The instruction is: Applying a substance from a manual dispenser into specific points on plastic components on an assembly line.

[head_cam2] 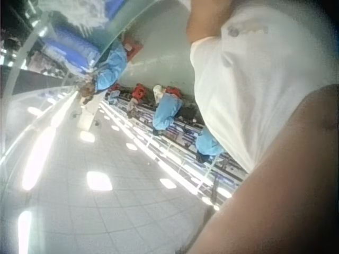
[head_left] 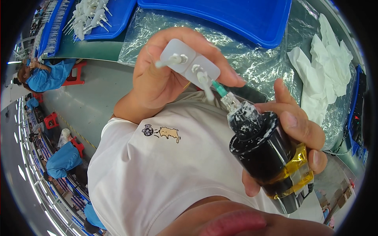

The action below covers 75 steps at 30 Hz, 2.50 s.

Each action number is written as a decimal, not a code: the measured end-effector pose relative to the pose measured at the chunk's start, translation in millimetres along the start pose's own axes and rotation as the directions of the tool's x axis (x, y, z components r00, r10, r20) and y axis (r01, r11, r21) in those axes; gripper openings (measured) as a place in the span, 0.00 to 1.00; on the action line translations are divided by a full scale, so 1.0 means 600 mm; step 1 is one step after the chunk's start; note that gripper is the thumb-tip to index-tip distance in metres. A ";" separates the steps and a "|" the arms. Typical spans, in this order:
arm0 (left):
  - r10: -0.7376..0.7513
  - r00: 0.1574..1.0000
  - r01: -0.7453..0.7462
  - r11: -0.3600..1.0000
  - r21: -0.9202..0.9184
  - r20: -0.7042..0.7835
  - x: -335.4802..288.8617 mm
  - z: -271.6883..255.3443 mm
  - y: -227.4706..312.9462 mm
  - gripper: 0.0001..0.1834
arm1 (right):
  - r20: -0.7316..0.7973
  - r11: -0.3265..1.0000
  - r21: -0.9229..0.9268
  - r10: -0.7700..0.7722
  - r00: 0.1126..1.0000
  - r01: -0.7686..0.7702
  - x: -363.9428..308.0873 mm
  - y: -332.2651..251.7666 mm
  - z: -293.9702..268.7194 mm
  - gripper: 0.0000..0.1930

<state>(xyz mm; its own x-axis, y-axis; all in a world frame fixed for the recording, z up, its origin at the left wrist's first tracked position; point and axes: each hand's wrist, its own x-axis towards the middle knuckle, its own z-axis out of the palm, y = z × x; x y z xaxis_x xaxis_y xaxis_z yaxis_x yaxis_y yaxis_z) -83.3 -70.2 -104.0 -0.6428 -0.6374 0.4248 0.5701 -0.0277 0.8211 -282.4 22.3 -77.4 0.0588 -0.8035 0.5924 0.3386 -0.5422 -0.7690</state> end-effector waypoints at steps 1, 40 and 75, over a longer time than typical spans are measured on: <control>0.001 1.000 -0.001 1.000 0.001 0.010 0.000 0.001 0.001 0.25 | 0.002 1.000 0.000 -0.006 1.000 0.006 0.001 0.001 0.001 0.34; 0.018 0.998 -0.011 0.993 -0.115 0.058 0.002 -0.001 -0.005 0.21 | 0.068 0.987 -0.156 0.056 0.996 -0.045 -0.001 -0.014 -0.002 0.53; -0.407 0.912 0.236 0.422 0.875 -0.049 0.205 -0.038 0.043 0.34 | -0.154 0.908 -0.055 -0.419 0.895 0.416 -0.022 0.039 -0.023 0.39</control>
<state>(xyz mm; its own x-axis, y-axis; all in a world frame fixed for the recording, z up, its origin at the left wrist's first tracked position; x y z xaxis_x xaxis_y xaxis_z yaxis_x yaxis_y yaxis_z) -135.9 -166.8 -39.0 -0.7933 -0.6079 0.0342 -0.3586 0.5118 0.7807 -288.4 16.9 -106.9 -0.2343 -0.5296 0.8152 0.2805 -0.8398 -0.4649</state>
